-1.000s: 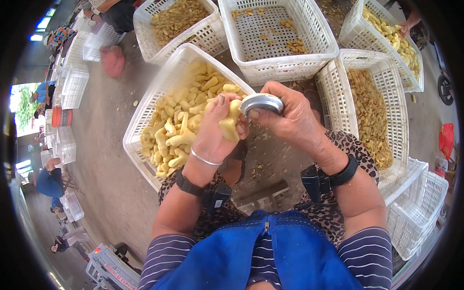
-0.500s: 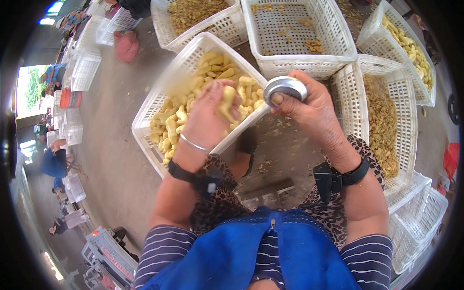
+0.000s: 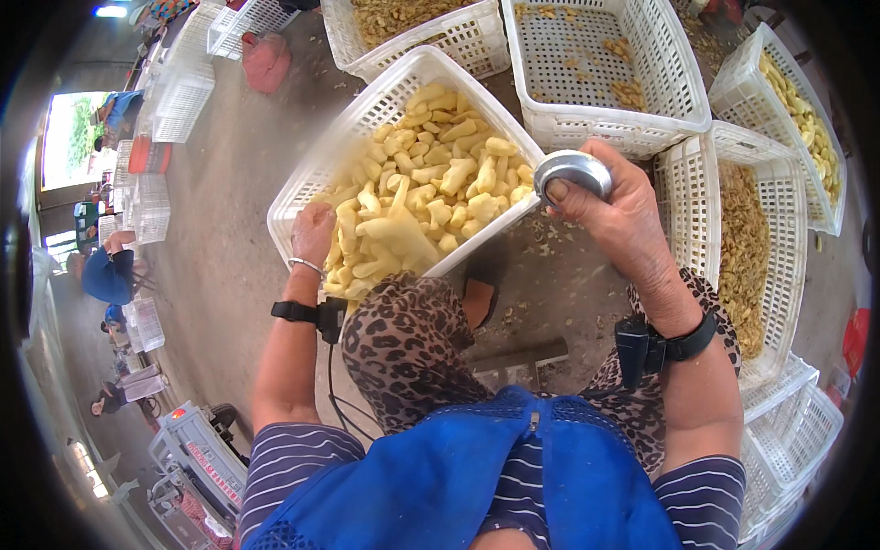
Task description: The person uses a circular metal peeling tool to remove the outer layer of vegetables, handling them one at a time and placing the peeled pieces into a white plastic basket.
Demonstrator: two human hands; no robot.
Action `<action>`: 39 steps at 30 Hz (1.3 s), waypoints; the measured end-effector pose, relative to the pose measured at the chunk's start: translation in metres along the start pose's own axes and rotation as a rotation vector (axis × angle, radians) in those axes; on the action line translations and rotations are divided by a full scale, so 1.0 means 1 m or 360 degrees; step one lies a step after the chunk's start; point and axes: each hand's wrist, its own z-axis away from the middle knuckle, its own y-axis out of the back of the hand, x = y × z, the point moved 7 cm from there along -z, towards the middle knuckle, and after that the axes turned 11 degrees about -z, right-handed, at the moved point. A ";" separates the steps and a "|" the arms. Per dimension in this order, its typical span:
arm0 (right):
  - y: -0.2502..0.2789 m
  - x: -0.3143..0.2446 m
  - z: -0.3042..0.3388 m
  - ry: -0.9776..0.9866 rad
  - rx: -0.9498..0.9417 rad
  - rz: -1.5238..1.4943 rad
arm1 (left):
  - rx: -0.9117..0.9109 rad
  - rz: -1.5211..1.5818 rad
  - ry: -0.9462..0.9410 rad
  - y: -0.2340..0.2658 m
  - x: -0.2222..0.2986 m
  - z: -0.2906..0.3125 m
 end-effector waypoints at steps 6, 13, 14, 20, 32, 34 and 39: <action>0.003 0.018 0.002 -0.0211 -0.0034 0.0070 | 0.0126 0.0312 -0.0238 0.008 0.107 0.013; -0.004 0.014 0.013 -0.0310 -0.0043 0.0121 | -0.0120 0.0085 -0.0338 -0.052 0.153 -0.060; -0.002 0.014 0.017 -0.0345 -0.0014 0.0110 | -0.0264 -0.0002 -0.0266 -0.072 0.150 -0.072; 0.003 0.010 0.032 -0.0438 0.0011 0.0168 | -0.0352 -0.0574 -0.0524 -0.121 0.168 -0.109; 0.010 0.005 0.045 -0.0502 0.0029 0.0406 | -0.0959 -0.1126 -0.0591 -0.168 0.161 -0.117; 0.008 0.004 0.046 -0.0499 0.0027 0.0386 | -0.1024 -0.1037 -0.0547 -0.171 0.148 -0.122; 0.008 0.003 0.048 -0.0471 0.0017 0.0371 | -0.1079 -0.0902 -0.0484 -0.179 0.137 -0.122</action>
